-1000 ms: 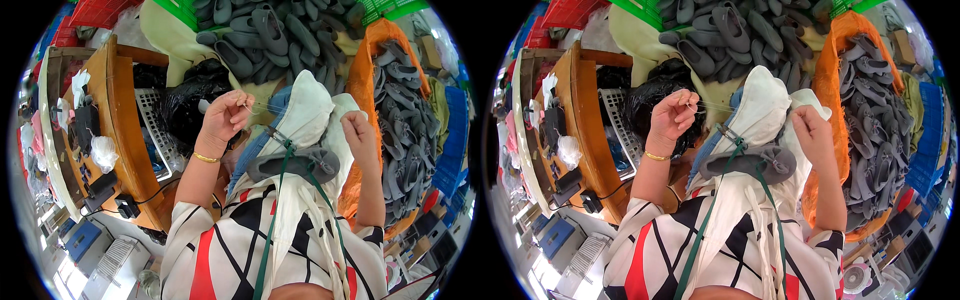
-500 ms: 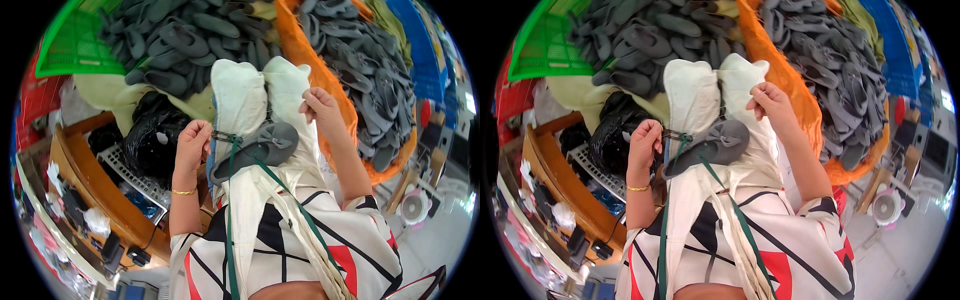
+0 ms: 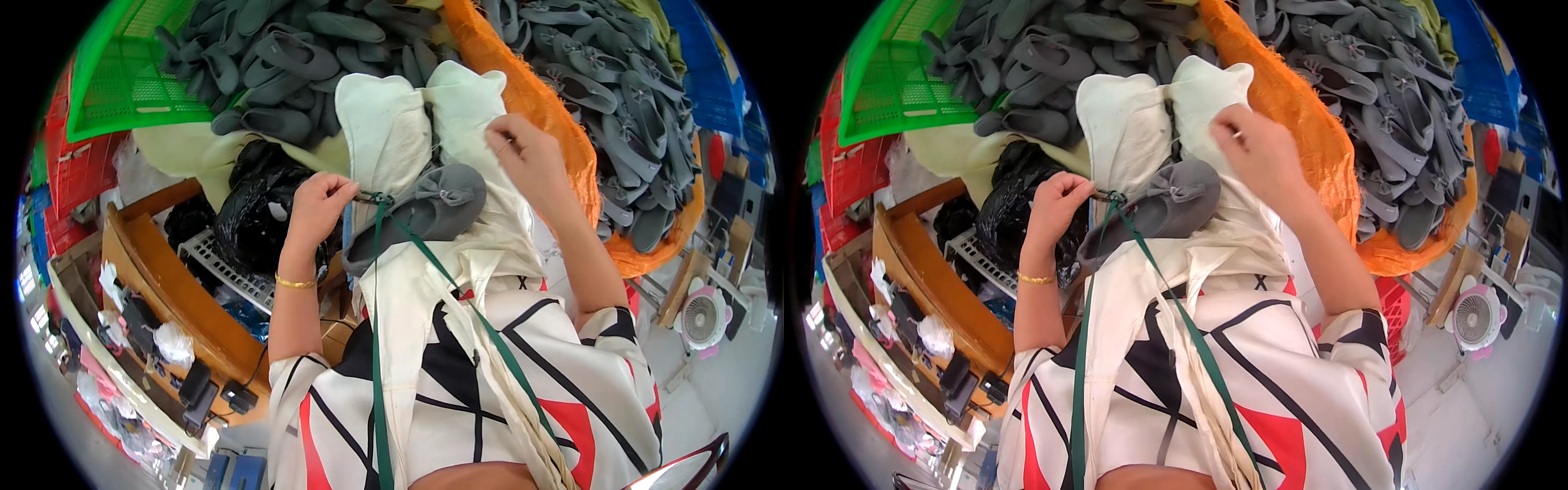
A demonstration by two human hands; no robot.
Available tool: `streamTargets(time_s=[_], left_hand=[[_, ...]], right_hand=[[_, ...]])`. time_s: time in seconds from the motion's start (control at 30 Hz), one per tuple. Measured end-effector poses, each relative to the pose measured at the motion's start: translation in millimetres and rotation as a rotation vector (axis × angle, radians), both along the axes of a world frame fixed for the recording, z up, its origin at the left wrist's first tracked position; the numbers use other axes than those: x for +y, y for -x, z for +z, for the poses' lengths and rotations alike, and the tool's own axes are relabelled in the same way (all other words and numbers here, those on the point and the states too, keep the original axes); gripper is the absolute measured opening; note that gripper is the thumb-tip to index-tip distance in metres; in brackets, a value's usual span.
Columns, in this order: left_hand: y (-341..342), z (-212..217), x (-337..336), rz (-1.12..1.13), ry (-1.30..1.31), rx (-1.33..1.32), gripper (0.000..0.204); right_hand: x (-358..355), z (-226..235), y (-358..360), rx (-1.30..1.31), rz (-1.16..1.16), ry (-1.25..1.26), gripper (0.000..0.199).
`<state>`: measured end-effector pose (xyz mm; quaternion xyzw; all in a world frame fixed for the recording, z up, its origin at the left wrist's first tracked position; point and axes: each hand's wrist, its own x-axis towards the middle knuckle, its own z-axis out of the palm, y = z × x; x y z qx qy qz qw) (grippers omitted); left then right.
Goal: The person is sewing a grey slipper using a needle and thread. They repeatedly pull the thread through the fabric to secure the slipper's structure. The person handles the slipper and thread throughout the process, working in a setting with piles of similar footwear.
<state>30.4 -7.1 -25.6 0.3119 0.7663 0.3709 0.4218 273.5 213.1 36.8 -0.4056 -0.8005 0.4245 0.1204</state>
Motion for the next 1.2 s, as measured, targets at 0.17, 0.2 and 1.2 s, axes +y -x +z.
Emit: streamTargets(time_s=[0.17, 0.2, 1.2], left_hand=[[-0.2, 9.8, 6.7, 0.068, 0.004, -0.210, 0.020], [0.1, 8.5, 6.7, 0.074, -0.009, -0.220, 0.020], [1.2, -3.8, 1.9, 0.147, 0.055, -0.294, 0.018]], right_hand=[[-62.2, 18.4, 67.1, -0.194, 0.679, -0.207, 0.039], [-70.5, 15.1, 78.9, -0.265, 0.721, -0.212, 0.039], [-61.5, -35.4, 60.1, 0.414, 0.044, 1.472, 0.015]])
